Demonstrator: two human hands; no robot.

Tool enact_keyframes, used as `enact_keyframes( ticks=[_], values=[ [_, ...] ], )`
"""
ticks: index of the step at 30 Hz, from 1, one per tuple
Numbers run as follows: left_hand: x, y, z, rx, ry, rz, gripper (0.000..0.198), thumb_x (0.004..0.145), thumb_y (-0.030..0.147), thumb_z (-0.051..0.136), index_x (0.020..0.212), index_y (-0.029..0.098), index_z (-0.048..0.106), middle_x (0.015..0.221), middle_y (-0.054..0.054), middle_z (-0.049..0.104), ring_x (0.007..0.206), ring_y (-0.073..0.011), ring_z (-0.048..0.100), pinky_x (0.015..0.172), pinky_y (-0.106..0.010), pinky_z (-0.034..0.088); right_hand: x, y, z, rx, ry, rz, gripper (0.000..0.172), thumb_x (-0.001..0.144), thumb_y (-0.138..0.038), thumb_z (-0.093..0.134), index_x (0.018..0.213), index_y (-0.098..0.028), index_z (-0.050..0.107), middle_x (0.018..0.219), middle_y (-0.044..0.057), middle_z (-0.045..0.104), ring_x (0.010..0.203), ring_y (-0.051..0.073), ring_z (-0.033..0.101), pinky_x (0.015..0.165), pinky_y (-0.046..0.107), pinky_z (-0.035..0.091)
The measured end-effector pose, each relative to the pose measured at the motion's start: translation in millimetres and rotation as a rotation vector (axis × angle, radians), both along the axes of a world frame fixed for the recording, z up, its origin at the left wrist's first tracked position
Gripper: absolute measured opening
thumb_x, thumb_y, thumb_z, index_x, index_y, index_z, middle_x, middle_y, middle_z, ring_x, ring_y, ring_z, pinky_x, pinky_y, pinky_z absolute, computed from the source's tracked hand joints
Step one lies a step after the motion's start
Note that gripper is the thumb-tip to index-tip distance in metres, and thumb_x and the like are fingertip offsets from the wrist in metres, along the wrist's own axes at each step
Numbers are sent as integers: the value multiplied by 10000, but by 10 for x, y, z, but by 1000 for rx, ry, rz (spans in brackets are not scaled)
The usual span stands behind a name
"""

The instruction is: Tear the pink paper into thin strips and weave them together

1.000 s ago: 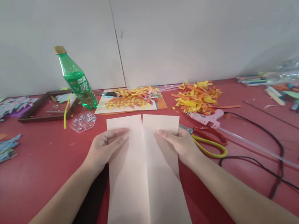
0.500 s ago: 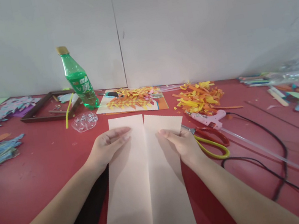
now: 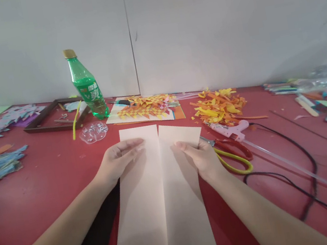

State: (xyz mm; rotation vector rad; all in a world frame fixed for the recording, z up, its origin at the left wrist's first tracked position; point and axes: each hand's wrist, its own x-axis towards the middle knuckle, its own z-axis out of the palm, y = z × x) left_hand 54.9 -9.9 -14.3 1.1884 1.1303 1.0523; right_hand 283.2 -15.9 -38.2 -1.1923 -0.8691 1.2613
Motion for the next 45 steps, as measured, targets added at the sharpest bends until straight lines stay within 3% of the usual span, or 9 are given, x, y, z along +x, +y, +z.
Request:
enact_keyframes(
  ticks=[8, 13, 24, 32, 45],
  values=[
    [1, -10, 17, 4, 26, 43, 314, 732, 356, 711, 996, 186, 709, 1010, -59, 730, 754, -143, 657, 646, -227, 481, -9, 2, -27, 24, -20, -16, 233, 612, -326, 831, 795, -201, 755, 885, 49, 768, 821, 258, 710, 790, 380, 542],
    [-2, -11, 31, -4, 1, 26, 318, 730, 349, 714, 1000, 182, 706, 1055, -65, 719, 881, -182, 666, 742, -257, 499, -10, 4, -35, 27, -36, -32, 247, 612, -329, 829, 811, -203, 755, 904, 52, 766, 849, 274, 708, 806, 402, 539],
    [12, -13, 52, -12, 15, 36, 333, 728, 348, 711, 1012, 174, 704, 1040, -76, 724, 878, -201, 674, 771, -294, 515, -42, -19, 35, 25, -34, -26, 219, 606, -331, 829, 769, -205, 754, 870, 44, 769, 826, 269, 710, 821, 404, 529],
    [-16, 15, -16, 68, 5, 11, 304, 749, 326, 706, 1011, 173, 699, 1103, -66, 707, 1029, -205, 647, 930, -302, 480, -51, -16, 46, 21, -42, -38, 231, 581, -346, 839, 746, -208, 753, 844, 41, 769, 799, 263, 711, 804, 403, 533],
    [-22, 20, -54, 73, 13, 16, 298, 744, 338, 706, 1003, 190, 704, 1099, -63, 709, 1007, -215, 656, 921, -324, 490, -43, -18, 25, 14, -51, -27, 225, 595, -371, 828, 737, -214, 752, 832, 40, 768, 825, 293, 706, 767, 417, 549]
  ],
)
